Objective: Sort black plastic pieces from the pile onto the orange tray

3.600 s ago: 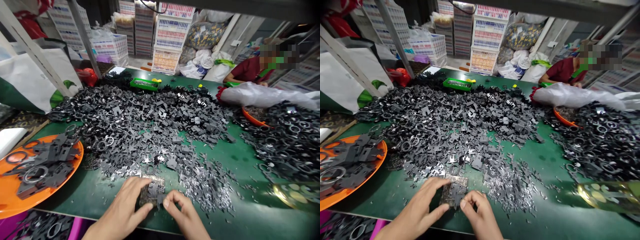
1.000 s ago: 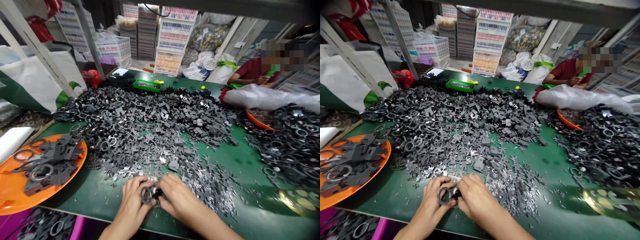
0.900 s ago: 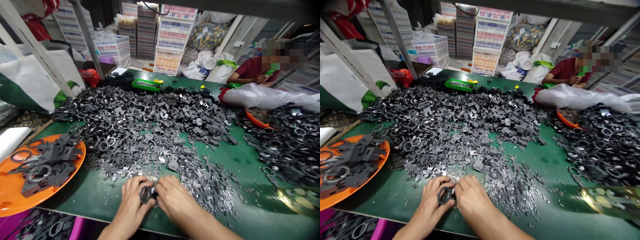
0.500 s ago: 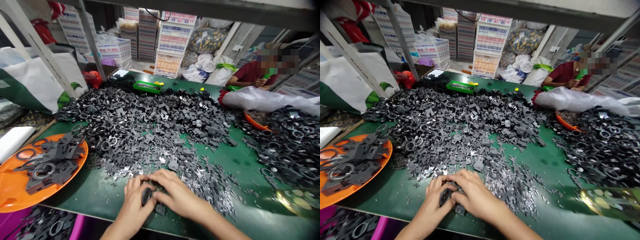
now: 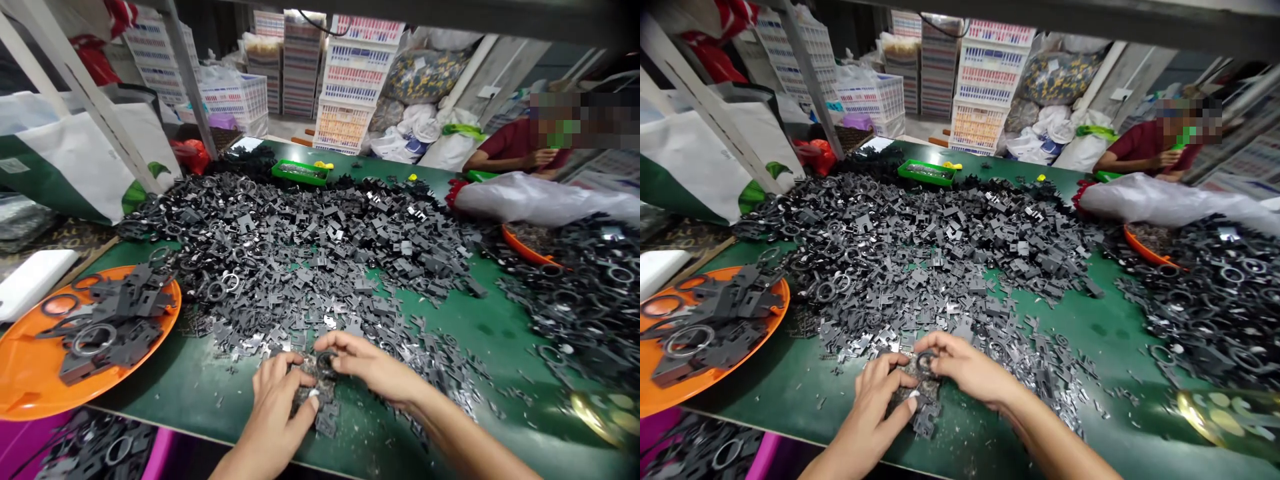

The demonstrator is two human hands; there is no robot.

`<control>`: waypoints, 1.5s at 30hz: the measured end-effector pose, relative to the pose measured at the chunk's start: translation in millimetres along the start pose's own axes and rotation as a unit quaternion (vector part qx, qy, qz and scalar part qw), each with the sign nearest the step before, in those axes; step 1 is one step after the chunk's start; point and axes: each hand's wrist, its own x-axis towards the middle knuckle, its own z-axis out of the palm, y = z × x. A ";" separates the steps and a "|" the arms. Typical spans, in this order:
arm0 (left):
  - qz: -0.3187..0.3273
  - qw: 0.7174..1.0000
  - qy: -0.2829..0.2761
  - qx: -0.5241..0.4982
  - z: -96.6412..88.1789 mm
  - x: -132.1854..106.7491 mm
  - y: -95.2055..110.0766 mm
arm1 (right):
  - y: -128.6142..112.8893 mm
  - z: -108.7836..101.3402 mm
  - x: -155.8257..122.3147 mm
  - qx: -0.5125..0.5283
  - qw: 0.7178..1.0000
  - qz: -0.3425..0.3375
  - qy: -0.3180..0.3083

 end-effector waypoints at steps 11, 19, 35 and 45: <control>0.000 1.000 0.021 0.000 3.7 -2.1 -0.7 | -11.6 -3.9 1.6 -0.401 0.911 -0.072 -0.067; 0.002 1.000 0.017 -0.005 2.5 -1.8 -1.7 | -14.6 -4.7 5.1 -0.442 0.885 -0.112 -0.096; 0.001 1.000 -0.023 -0.014 -4.1 0.5 -2.0 | -22.4 -8.3 31.5 -0.487 0.840 -0.123 -0.206; -0.011 0.998 -0.052 -0.019 -8.8 3.5 -1.1 | -22.5 -15.2 39.9 -0.491 0.823 -0.140 -0.250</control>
